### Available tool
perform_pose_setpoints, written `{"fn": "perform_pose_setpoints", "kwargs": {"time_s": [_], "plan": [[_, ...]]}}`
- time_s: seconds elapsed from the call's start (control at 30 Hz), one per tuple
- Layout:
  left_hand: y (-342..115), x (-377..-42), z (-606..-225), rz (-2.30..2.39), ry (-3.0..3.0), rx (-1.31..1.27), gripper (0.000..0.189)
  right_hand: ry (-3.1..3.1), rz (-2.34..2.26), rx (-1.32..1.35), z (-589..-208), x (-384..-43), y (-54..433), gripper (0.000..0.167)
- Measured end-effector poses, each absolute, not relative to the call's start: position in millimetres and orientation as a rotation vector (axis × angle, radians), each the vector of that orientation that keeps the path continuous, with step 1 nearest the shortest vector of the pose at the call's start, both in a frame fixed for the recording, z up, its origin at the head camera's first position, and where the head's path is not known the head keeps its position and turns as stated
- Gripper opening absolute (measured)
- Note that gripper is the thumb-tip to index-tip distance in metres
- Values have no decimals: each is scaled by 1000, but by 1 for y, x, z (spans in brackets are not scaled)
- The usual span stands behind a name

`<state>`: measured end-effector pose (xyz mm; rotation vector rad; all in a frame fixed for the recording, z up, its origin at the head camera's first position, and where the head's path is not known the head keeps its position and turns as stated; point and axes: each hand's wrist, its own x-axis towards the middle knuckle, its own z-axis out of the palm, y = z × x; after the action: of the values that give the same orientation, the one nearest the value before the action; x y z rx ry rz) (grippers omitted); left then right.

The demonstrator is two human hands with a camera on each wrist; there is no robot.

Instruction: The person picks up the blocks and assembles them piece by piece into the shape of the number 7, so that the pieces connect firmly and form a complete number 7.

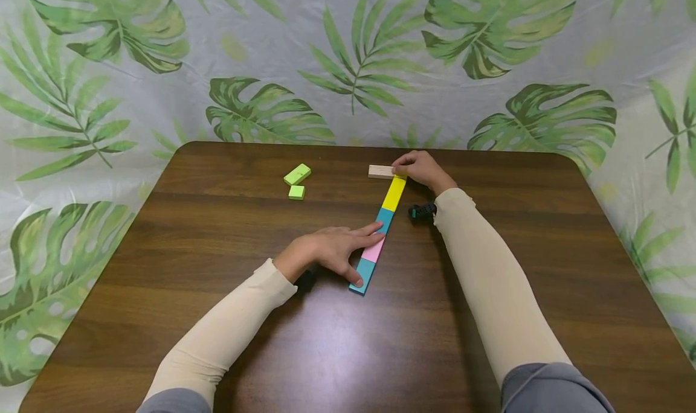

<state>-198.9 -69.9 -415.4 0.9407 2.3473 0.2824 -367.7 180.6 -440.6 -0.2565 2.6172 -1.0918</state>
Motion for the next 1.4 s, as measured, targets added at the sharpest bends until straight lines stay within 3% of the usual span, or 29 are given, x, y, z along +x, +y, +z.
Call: {"fn": "perform_pose_setpoints", "kwargs": {"time_s": [1.4], "plan": [[-72, -201, -417, 328, 2324, 1014, 102, 2582, -1068, -296, -439, -366, 182, 38]]}}
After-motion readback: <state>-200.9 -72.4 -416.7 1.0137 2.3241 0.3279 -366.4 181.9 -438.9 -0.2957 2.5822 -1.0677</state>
